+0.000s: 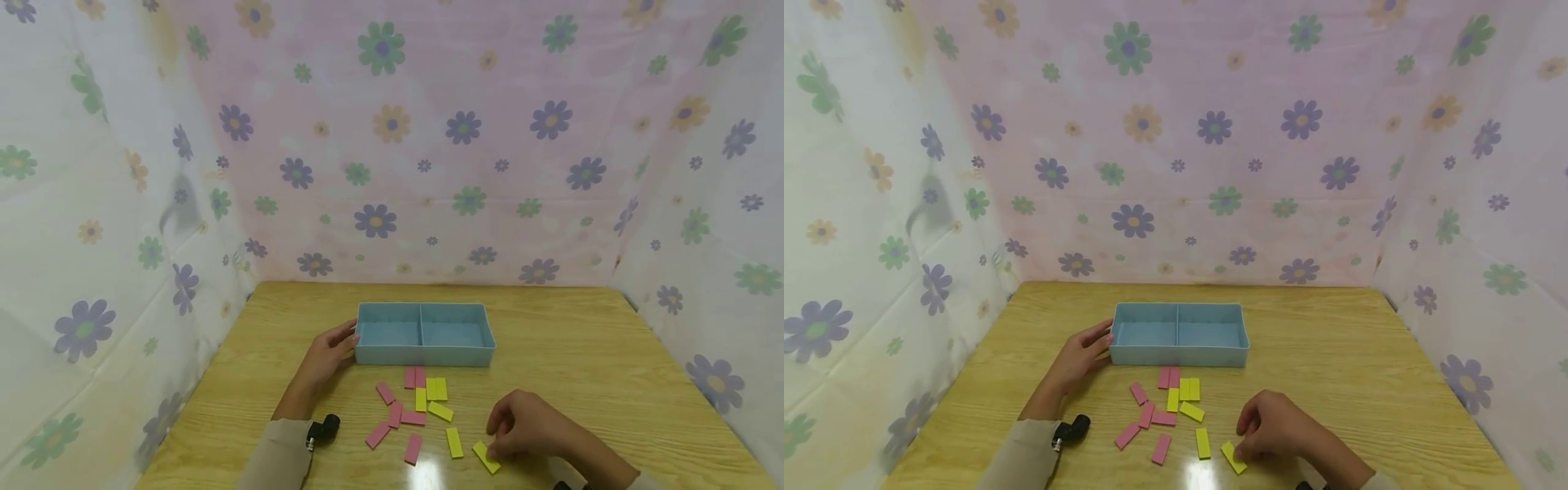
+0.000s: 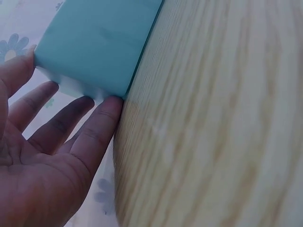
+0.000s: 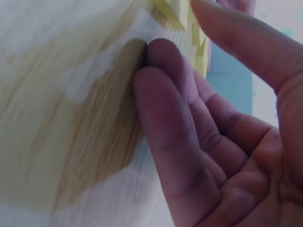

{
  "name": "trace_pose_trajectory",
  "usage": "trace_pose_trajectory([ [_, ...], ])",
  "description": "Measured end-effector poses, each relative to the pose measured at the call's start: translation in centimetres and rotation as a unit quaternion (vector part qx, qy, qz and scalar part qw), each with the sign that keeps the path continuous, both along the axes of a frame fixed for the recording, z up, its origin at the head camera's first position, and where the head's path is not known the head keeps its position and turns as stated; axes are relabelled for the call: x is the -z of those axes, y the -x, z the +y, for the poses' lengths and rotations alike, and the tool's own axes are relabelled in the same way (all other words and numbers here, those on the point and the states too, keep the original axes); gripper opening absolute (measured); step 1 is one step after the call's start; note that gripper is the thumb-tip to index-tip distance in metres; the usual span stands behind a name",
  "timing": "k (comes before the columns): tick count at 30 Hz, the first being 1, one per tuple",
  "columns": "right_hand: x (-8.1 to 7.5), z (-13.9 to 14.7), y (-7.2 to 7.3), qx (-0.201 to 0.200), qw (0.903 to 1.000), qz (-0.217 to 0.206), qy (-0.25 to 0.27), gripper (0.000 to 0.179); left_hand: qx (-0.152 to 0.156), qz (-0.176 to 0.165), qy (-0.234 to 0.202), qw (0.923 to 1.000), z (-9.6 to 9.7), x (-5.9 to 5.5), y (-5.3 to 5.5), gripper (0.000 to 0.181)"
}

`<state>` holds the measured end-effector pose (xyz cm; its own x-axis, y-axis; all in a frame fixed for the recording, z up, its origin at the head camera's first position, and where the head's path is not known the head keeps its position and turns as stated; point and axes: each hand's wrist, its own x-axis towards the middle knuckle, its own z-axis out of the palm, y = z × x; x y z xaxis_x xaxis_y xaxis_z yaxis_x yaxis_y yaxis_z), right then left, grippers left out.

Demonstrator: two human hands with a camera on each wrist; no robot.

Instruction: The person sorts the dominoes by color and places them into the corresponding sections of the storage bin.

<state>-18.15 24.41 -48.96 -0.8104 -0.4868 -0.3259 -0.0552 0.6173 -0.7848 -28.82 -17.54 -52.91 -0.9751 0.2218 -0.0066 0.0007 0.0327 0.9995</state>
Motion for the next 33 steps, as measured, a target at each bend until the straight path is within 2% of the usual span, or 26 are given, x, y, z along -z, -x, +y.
trace_pose_trajectory([
  [5, -0.1, -0.2, -0.3, 0.008, 0.9998, 0.014, -0.016, 0.028, -0.002, -0.001, -0.001, 1.0, 0.1, 0.2, 0.1, 0.061],
  [16, 0.2, -1.1, -0.6, -0.004, 0.9984, 0.052, -0.019, 0.022, -0.019, -0.004, -0.009, 0.9998, -0.1, 0.2, -0.7, 0.056],
  [27, 0.0, -1.2, -0.8, 0.014, 0.9986, 0.049, -0.013, 0.016, 0.0, -0.002, -0.019, 0.9998, 0.0, -0.1, -0.6, 0.059],
  [33, 0.2, -1.4, -0.9, 0.019, 0.9968, 0.075, -0.021, 0.017, 0.001, -0.002, -0.015, 0.9999, 0.2, -0.1, -0.5, 0.06],
])
